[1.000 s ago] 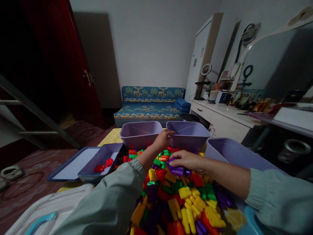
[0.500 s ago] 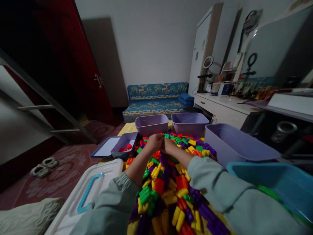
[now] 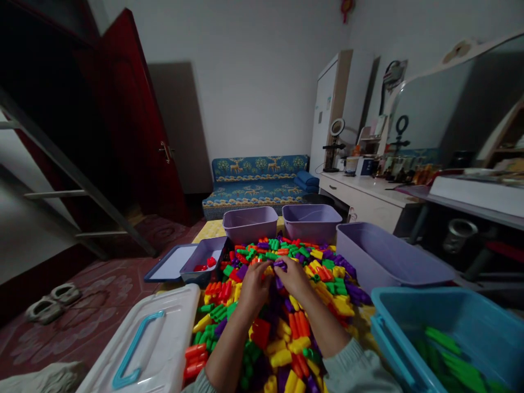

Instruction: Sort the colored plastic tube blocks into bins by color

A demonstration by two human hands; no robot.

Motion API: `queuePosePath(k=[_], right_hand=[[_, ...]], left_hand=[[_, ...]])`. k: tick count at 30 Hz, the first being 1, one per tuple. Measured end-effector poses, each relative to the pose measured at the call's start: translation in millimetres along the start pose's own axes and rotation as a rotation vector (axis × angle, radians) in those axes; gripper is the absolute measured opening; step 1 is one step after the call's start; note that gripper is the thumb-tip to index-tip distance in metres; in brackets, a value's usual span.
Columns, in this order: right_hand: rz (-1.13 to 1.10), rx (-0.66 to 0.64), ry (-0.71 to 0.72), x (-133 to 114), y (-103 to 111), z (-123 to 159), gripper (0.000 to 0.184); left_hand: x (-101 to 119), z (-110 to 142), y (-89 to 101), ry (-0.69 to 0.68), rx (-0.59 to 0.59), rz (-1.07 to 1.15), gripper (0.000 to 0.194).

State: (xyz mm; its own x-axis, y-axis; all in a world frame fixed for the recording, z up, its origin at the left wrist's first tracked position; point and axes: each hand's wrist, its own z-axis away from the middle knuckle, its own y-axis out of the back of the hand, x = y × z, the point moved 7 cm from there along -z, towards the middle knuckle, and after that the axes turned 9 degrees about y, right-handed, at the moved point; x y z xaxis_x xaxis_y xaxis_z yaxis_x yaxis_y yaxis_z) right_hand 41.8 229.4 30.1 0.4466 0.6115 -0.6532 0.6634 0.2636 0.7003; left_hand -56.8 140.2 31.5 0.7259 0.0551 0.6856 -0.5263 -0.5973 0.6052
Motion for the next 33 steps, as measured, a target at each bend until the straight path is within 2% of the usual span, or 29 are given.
queuePosePath(k=[4, 8, 12, 16, 20, 23, 29, 31, 33], right_hand=[[0.014, 0.026, -0.020, 11, 15, 7, 0.025], [0.012, 0.041, -0.024, 18, 18, 9, 0.025], [-0.186, 0.093, -0.008, 24, 15, 7, 0.025], [-0.481, 0.176, 0.025, 30, 17, 4, 0.037], [-0.701, 0.179, 0.032, 35, 23, 3, 0.047], [-0.664, 0.174, -0.001, 40, 34, 5, 0.045], [-0.471, 0.232, 0.018, 45, 71, 12, 0.028], [-0.360, 0.218, 0.029, 45, 75, 13, 0.024], [-0.238, 0.152, 0.037, 44, 69, 14, 0.020]], left_hand=[[-1, 6, -6.8, -0.067, -0.003, -0.075, 0.033], [0, 9, -9.8, -0.124, -0.016, -0.126, 0.031], [-1, 10, -9.7, -0.106, -0.019, -0.150, 0.032], [-1, 12, -8.5, -0.095, -0.018, -0.152, 0.035], [0, 13, -7.4, -0.088, -0.038, -0.157, 0.032], [1, 13, -6.7, -0.095, -0.046, -0.155, 0.031], [1, 15, -7.7, -0.109, -0.063, -0.155, 0.026], [2, 15, -7.8, -0.108, -0.069, -0.155, 0.026], [2, 16, -7.6, -0.104, -0.073, -0.156, 0.026]])
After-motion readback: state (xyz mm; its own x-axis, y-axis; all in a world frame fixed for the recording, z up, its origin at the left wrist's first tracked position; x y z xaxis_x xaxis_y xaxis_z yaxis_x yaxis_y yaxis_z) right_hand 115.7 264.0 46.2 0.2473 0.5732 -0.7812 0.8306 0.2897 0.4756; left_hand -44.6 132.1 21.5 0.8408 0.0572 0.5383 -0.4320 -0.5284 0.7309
